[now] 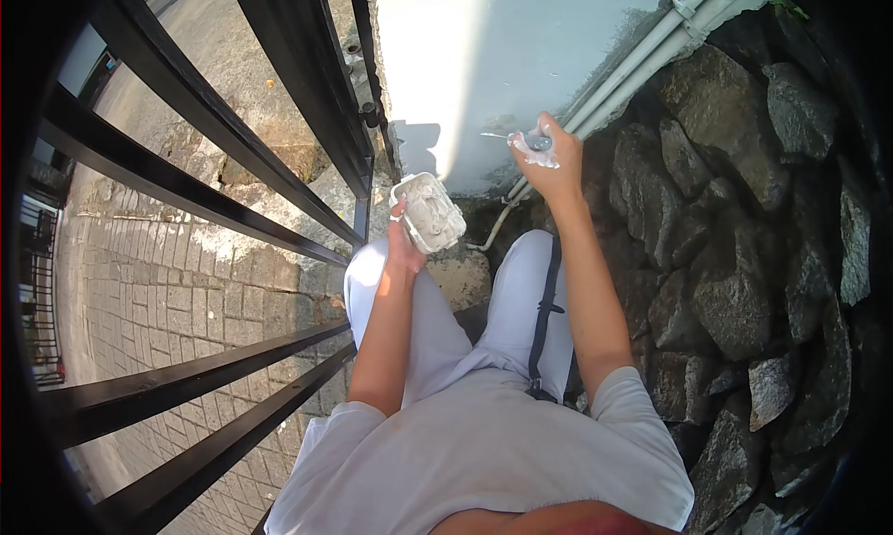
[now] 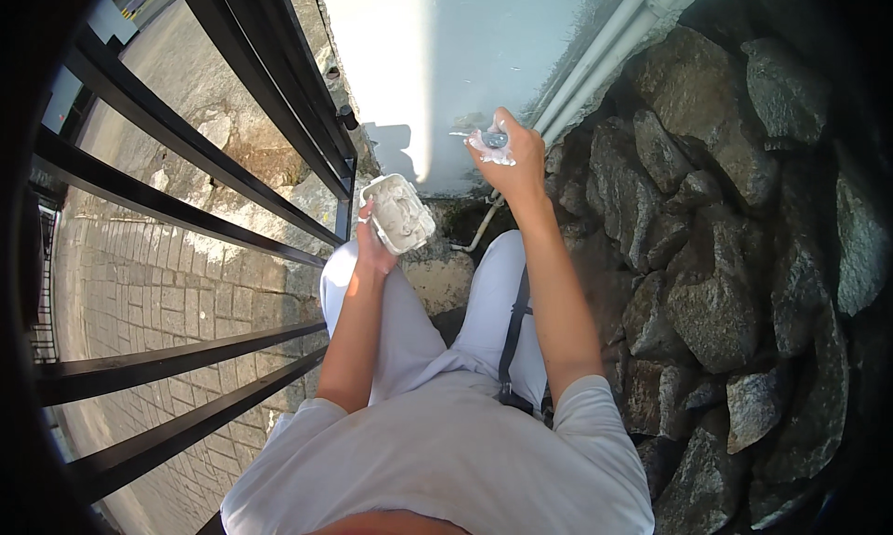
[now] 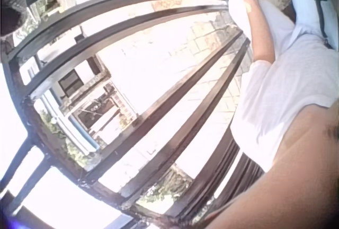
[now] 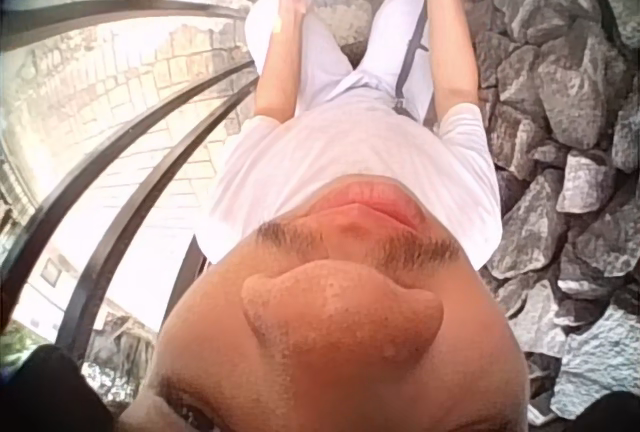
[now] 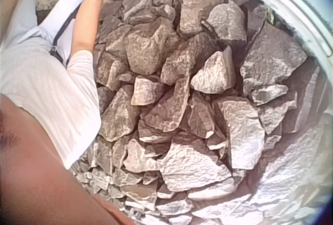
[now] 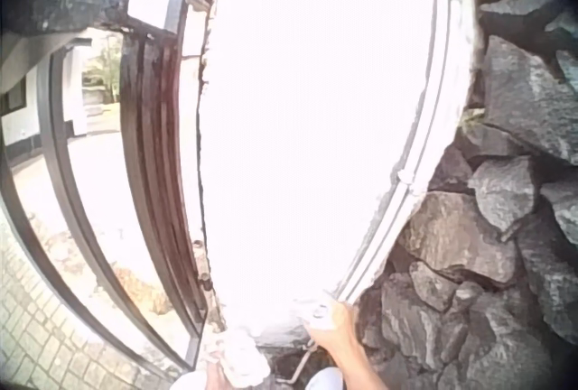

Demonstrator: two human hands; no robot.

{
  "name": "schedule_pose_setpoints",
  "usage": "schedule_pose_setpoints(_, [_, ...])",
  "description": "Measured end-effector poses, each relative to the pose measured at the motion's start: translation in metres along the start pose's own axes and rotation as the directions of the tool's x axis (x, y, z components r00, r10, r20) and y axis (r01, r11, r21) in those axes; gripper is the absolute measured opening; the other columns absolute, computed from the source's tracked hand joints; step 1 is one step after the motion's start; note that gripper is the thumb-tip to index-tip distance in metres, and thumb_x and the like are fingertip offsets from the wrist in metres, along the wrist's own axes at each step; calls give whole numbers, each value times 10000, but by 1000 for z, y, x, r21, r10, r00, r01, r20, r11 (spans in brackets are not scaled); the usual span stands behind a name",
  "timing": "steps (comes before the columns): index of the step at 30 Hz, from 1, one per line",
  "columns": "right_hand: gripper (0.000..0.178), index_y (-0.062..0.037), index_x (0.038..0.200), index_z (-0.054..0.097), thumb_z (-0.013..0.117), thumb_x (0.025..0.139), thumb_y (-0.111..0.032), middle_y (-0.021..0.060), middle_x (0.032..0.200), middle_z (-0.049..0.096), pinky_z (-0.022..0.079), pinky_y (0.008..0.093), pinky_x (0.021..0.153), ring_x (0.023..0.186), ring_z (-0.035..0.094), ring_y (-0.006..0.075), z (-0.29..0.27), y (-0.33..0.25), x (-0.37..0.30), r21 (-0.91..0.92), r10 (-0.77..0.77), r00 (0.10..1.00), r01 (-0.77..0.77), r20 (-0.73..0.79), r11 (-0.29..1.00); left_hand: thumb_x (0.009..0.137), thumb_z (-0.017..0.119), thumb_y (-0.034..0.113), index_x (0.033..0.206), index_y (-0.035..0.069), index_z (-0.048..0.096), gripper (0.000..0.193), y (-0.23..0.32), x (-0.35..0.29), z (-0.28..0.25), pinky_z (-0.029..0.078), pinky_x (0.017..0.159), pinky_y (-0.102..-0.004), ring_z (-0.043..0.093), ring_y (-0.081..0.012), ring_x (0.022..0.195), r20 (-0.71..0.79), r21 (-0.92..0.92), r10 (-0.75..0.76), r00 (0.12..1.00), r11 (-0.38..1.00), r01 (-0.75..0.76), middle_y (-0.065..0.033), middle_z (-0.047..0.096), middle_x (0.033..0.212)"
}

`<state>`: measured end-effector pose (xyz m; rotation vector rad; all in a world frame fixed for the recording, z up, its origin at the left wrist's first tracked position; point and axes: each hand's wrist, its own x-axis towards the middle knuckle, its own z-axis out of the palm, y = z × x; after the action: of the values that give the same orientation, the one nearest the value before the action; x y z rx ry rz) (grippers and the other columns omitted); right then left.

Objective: Apply wall putty or filler to a damaged area of an exterior wall using a putty knife.

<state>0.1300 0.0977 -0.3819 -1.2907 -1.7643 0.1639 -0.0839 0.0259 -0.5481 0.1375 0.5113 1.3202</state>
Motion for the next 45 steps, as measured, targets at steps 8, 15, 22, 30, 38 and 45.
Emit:
schedule_pose_setpoints(8, [365,-24,731,425,743,800,-188,70,554,424,393,304,513,566,348,137,-4,-9,47,-40,42,999,-41,24,998,895,554,478,1381,74,488,636,-7,8,-4,466,1025,-466,583,-293,1178,-51,-15,-14,999,1000,13,-112,590,1305])
schedule_pose_setpoints(15, [407,-16,701,414,767,793,-196,69,551,420,393,296,497,550,369,109,-20,-21,17,-10,46,998,-46,41,999,930,505,483,1372,68,495,606,-5,9,-5,469,1019,-450,588,-285,1169,-48,-35,39,998,999,-40,-116,601,1285])
schedule_pose_setpoints(22, [407,-19,719,446,792,770,-228,115,568,534,430,337,533,517,448,213,-4,9,30,69,261,960,-269,98,961,935,500,477,1366,64,496,597,-4,7,-4,472,1014,-460,592,-287,1157,-17,-22,27,999,999,-28,-116,601,1280])
schedule_pose_setpoints(30, [346,7,767,520,787,770,-213,135,598,573,450,354,559,547,535,239,-8,9,55,-15,166,984,-165,63,986,927,520,468,1380,78,486,599,-6,0,-3,471,1015,-476,590,-290,1161,-77,-16,16,997,1000,-17,-109,596,1289])
schedule_pose_setpoints(38, [366,35,825,578,825,719,-213,184,667,627,490,373,611,591,595,289,-18,15,49,-94,153,983,-163,-106,982,920,530,470,1389,81,481,611,-6,4,-6,463,1025,-479,588,-292,1170,-65,-12,18,998,1000,-19,-111,590,1301])
schedule_pose_setpoints(45, [368,-29,770,499,797,764,-246,163,621,610,466,402,565,559,575,356,-6,1,14,-83,233,972,-229,43,970,922,514,473,1390,80,480,612,-7,7,-7,462,1025,-486,587,-296,1173,-58,13,-4,998,1000,5,-111,591,1300])
